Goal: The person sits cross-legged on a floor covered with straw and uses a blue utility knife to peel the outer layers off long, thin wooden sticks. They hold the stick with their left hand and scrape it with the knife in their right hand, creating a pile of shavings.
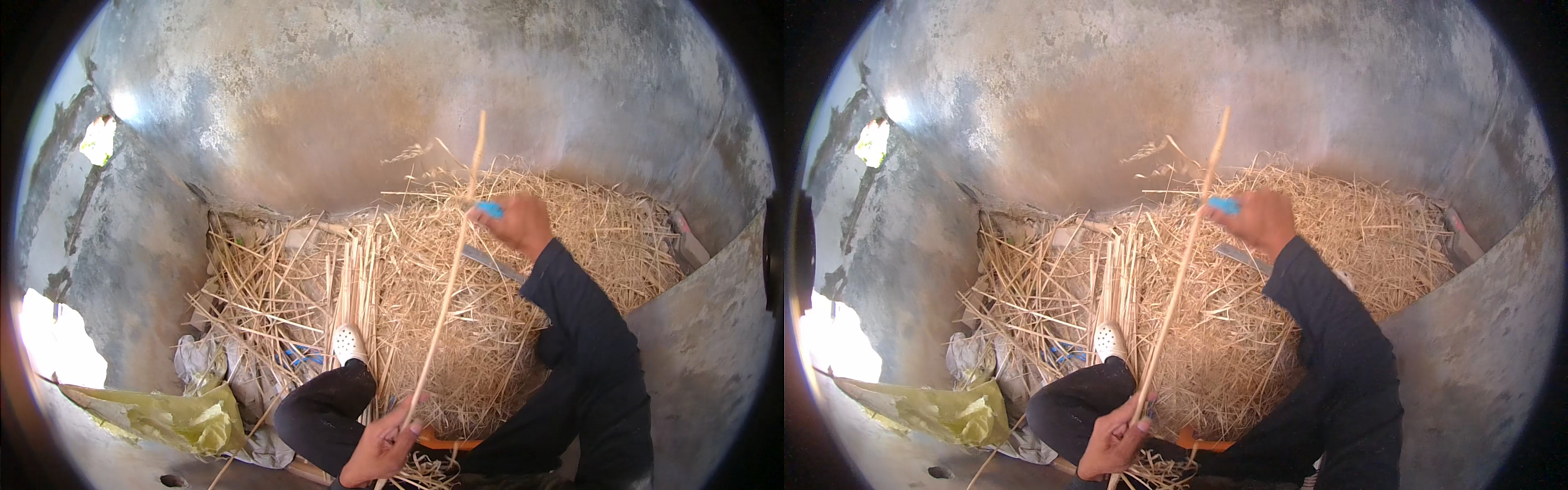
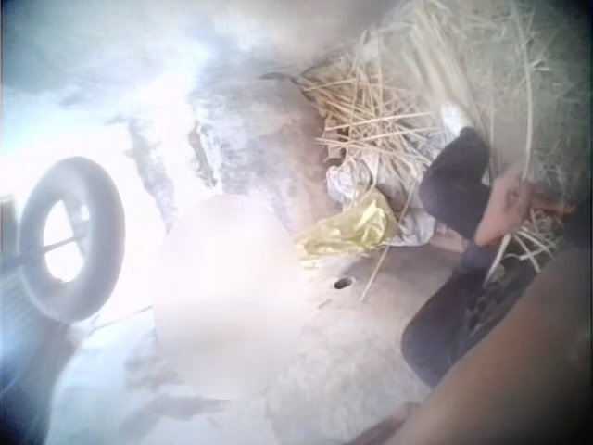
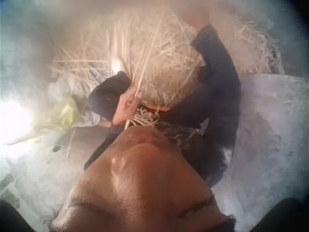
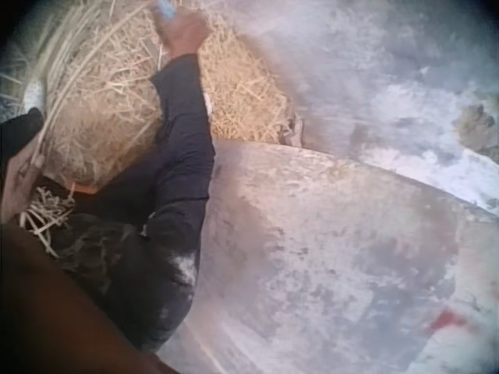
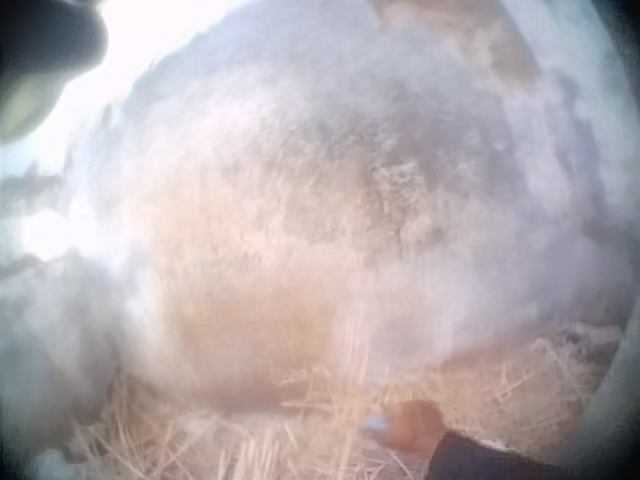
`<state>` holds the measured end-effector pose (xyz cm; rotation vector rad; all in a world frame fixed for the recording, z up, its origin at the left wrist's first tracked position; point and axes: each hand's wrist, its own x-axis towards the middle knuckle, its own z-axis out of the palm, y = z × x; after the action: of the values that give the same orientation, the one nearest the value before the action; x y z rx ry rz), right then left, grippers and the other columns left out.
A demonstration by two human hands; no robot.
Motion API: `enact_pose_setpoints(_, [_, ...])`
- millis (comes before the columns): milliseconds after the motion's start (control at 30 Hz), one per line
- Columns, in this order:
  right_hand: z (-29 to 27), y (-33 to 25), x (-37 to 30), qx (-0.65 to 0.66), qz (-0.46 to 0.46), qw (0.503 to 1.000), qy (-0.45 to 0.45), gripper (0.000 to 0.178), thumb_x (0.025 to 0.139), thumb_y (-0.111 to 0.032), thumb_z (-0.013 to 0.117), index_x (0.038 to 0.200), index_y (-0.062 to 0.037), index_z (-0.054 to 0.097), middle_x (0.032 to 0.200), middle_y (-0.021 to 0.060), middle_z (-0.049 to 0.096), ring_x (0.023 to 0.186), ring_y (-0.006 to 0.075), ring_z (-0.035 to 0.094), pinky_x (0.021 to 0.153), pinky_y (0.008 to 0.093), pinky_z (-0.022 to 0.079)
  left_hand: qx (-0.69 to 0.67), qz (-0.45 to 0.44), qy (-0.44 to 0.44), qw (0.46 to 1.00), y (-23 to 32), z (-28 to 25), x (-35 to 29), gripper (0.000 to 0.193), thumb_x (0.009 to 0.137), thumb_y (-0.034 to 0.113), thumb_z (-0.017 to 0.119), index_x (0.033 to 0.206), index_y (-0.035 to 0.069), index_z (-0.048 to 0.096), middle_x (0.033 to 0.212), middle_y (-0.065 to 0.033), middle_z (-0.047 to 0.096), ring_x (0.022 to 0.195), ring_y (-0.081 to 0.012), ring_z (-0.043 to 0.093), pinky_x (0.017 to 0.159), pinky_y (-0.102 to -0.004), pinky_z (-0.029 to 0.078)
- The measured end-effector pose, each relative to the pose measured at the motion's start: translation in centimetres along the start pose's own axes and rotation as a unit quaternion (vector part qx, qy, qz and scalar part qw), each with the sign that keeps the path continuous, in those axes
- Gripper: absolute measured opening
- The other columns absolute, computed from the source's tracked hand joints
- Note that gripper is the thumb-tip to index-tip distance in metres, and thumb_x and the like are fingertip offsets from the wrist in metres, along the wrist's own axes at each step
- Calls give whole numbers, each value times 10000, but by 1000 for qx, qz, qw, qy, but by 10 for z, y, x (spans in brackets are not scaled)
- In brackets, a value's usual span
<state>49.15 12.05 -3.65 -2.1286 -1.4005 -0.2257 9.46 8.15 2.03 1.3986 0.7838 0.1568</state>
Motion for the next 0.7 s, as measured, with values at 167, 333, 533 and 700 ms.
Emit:
enact_pose_setpoints(167, [-1, 40, 13, -73, 48, 996, 6, 785, 802, -829, 379, 497, -125, 548, 415, -4, 421, 374, 169, 450, 372, 326, 320, -21, -37, -22, 999, -11, 9, -7, 405, 991, 77, 492, 1381, -18, 437, 635, 95, 384, 529, 19, 300, 479, -178, 204])
enact_pose_setpoints(333, [2, 51, 11, 49, 163, 981, -95, 786, 822, -823, 351, 470, -125, 432, 421, -19, 354, 362, 141, 387, 368, 324, 338, -42, -19, -22, 999, -14, 8, 9, 404, 999, 110, 484, 1379, -20, 436, 610, 85, 374, 499, 4, 311, 464, -181, 225])
enact_pose_setpoints(533, [-10, -27, -14, 539, 218, 725, -369, 663, 882, -735, 386, 561, -155, 370, 487, -73, 304, 415, 45, 320, 378, 256, 267, -200, -1, -34, 979, -34, 0, 33, 456, 1016, 225, 445, 1395, -20, 387, 501, 41, 324, 397, -54, 287, 447, -224, 321])
enact_pose_setpoints(700, [12, -76, -57, 399, 1, 902, -165, 546, 920, -548, 550, 676, -61, 588, 528, -47, 398, 472, 60, 358, 483, 246, 351, -273, 18, -65, 960, -37, 9, 52, 458, 1018, 252, 443, 1396, -1, 386, 499, 31, 330, 385, -64, 288, 441, -223, 305])
